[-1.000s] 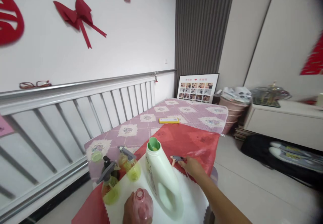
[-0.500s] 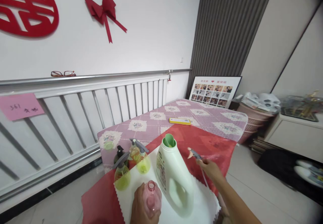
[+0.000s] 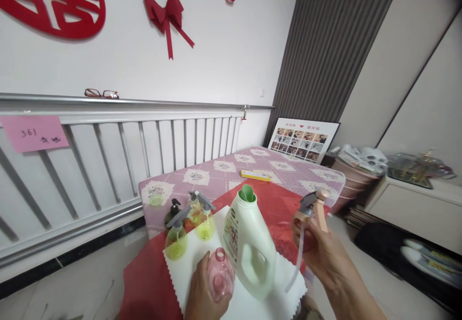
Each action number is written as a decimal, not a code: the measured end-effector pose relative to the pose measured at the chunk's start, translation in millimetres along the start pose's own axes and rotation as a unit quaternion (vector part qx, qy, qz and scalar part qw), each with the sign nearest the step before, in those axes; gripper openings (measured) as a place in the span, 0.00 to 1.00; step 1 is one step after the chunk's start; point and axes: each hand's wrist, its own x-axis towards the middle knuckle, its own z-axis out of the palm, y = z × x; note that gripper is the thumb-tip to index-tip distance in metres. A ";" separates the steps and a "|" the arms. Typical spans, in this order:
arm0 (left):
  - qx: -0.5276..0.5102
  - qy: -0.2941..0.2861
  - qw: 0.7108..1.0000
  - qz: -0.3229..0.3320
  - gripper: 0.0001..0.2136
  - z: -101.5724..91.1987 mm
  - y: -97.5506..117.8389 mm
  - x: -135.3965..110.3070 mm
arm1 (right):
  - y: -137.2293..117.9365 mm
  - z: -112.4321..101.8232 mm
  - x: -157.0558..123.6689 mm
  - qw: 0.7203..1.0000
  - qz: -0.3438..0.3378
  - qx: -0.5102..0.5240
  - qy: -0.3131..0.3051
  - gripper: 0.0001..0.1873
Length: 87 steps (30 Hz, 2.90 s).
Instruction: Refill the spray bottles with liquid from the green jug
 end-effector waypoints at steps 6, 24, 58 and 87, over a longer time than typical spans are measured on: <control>0.010 -0.069 0.997 0.024 0.39 -9.9 -1.8 2.6 | 7.2 52.3 -35.4 0.998 0.000 0.061 -0.007 0.20; -0.004 -0.014 0.999 0.035 0.34 -12.8 12.4 7.5 | 79.6 90.6 -46.3 0.990 -0.045 -0.101 -0.088 0.22; -0.098 -0.166 0.981 -0.015 0.40 -30.8 19.3 9.9 | 109.9 43.3 -64.3 0.916 0.016 -0.298 -0.267 0.13; -0.099 -0.230 0.967 -0.041 0.40 -43.3 28.2 14.6 | 97.4 46.1 -66.6 0.841 -0.011 -0.410 -0.352 0.13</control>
